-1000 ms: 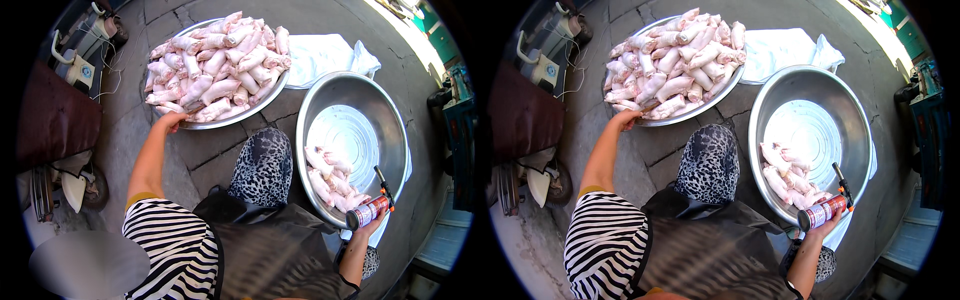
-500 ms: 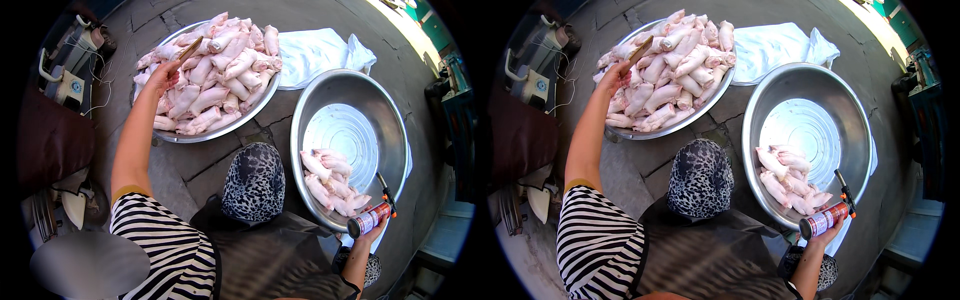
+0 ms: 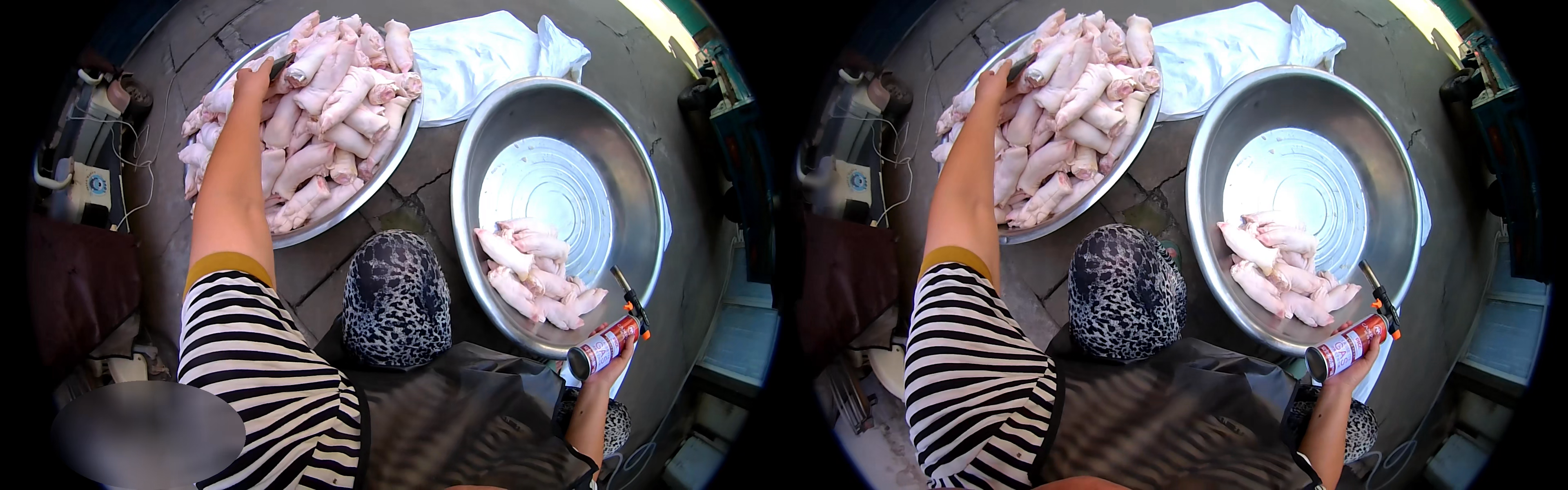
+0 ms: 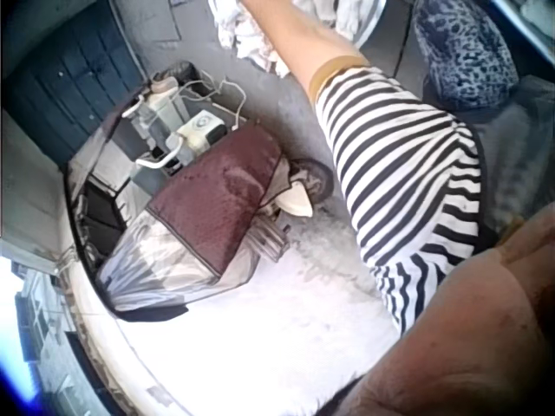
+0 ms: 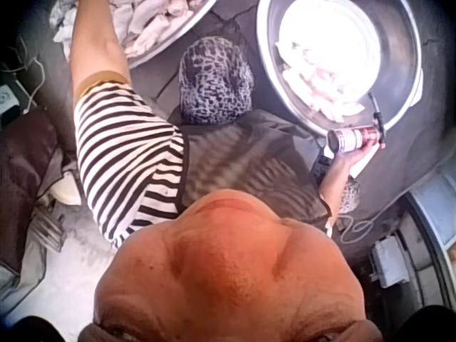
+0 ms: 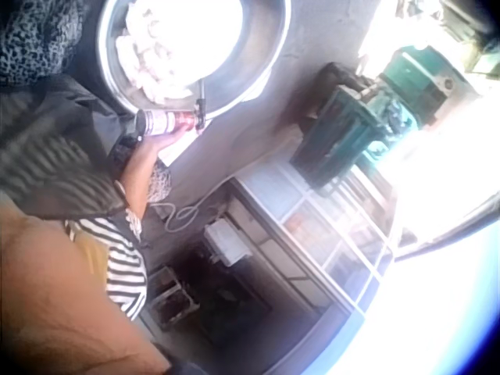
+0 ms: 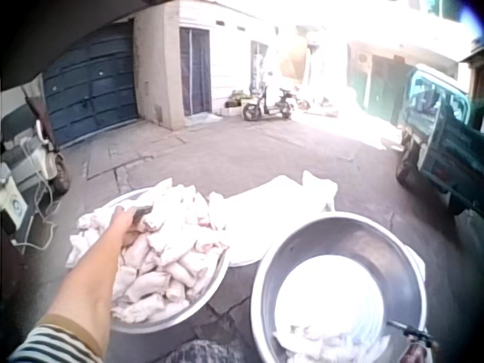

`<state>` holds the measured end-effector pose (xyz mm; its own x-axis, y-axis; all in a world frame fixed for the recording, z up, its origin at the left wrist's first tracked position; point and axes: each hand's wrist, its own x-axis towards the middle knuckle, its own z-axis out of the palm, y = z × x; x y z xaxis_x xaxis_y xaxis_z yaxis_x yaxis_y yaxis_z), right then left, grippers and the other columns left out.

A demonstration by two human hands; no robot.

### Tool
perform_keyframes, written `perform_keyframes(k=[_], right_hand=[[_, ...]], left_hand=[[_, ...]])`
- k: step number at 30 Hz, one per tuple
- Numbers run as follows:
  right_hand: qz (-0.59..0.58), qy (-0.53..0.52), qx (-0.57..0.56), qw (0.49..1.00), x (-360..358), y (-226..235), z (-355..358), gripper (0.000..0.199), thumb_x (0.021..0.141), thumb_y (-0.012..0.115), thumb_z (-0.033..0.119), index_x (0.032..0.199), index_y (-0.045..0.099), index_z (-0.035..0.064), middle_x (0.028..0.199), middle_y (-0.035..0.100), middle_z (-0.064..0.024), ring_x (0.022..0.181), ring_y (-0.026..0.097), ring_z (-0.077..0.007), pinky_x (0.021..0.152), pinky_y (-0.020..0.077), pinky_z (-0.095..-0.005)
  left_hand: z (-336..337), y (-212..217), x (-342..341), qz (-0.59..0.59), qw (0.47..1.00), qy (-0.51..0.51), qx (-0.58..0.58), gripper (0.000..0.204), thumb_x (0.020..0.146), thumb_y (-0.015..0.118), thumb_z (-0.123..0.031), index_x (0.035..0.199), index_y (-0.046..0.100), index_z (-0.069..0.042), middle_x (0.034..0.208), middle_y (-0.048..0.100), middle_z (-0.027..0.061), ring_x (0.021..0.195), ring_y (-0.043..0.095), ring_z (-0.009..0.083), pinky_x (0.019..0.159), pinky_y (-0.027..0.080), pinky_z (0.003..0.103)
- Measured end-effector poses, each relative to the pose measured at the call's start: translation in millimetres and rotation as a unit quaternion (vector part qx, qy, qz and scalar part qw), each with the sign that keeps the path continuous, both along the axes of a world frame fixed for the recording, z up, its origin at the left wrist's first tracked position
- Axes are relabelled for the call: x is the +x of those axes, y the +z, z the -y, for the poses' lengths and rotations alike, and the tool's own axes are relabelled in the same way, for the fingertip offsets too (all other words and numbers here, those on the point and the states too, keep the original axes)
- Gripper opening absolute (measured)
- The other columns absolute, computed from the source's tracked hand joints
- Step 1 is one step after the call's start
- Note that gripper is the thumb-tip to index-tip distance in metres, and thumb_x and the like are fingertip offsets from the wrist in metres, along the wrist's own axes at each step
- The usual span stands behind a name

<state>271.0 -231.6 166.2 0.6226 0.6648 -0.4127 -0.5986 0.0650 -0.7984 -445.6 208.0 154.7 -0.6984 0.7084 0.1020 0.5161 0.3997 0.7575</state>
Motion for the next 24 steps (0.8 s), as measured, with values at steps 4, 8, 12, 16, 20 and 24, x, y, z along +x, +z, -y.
perform_keyframes(k=[4,8,12,16,20,24], right_hand=[[-0.032,0.025,0.039,0.998,12,-9,3,0.055,0.087,0.057,0.047,0.117,0.048,0.0023,0.098,0.063,-0.0158,0.085,0.065,-0.0269,0.079,0.0544,-0.0415],[-0.046,0.033,0.053,0.997,7,-3,-5,0.056,0.087,0.056,0.046,0.114,0.049,-0.0022,0.096,0.064,-0.0203,0.082,0.066,-0.0308,0.074,0.0563,-0.0422],[-0.049,0.017,0.059,0.997,-6,10,-9,0.055,0.085,0.058,0.043,0.117,0.046,-0.0007,0.097,0.064,-0.022,0.082,0.066,-0.032,0.075,0.0563,-0.0441],[-0.033,0.001,0.069,0.997,-6,20,2,0.055,0.086,0.057,0.042,0.118,0.046,-0.0009,0.098,0.064,-0.0206,0.087,0.067,-0.0301,0.076,0.0569,-0.0425],[-0.043,-0.008,0.077,0.996,2,25,10,0.056,0.086,0.057,0.042,0.119,0.046,-0.0025,0.1,0.064,-0.0206,0.088,0.067,-0.0298,0.077,0.0569,-0.0423],[-0.046,-0.016,0.074,0.996,13,21,19,0.057,0.088,0.056,0.041,0.122,0.045,-0.0033,0.105,0.062,-0.0233,0.09,0.067,-0.0322,0.079,0.0569,-0.0436]], left_hand=[[-8,7,-21,-0.102,0.994,-0.01,-0.025,0.075,0.079,0.054,-0.062,0.125,0.055,-0.003,0.131,0.051,0.0231,0.122,0.049,0.036,0.103,0.038,0.041],[-5,29,14,-0.118,0.984,-0.12,0.066,0.061,0.082,0.055,-0.057,0.112,0.065,-0.005,0.113,0.065,0.0167,0.108,0.06,0.0292,0.093,0.044,0.037],[-9,50,85,-0.109,0.958,-0.234,0.123,0.049,0.086,0.06,-0.045,0.112,0.065,-0.005,0.108,0.066,0.0092,0.099,0.06,0.0161,0.089,0.045,0.03],[25,72,236,-0.003,0.894,-0.424,0.145,0.036,0.09,0.061,-0.027,0.115,0.062,0.0,0.111,0.064,0.0068,0.102,0.057,0.0136,0.089,0.043,0.026],[39,39,363,-0.107,0.763,-0.637,-0.032,0.042,0.086,0.064,-0.029,0.117,0.059,-0.001,0.111,0.063,0.0146,0.104,0.058,0.0209,0.088,0.045,0.03],[98,-15,478,-0.285,0.631,-0.669,-0.27,0.04,0.08,0.065,-0.029,0.107,0.065,0.0,0.102,0.066,0.0167,0.096,0.062,0.0294,0.086,0.048,0.035]])
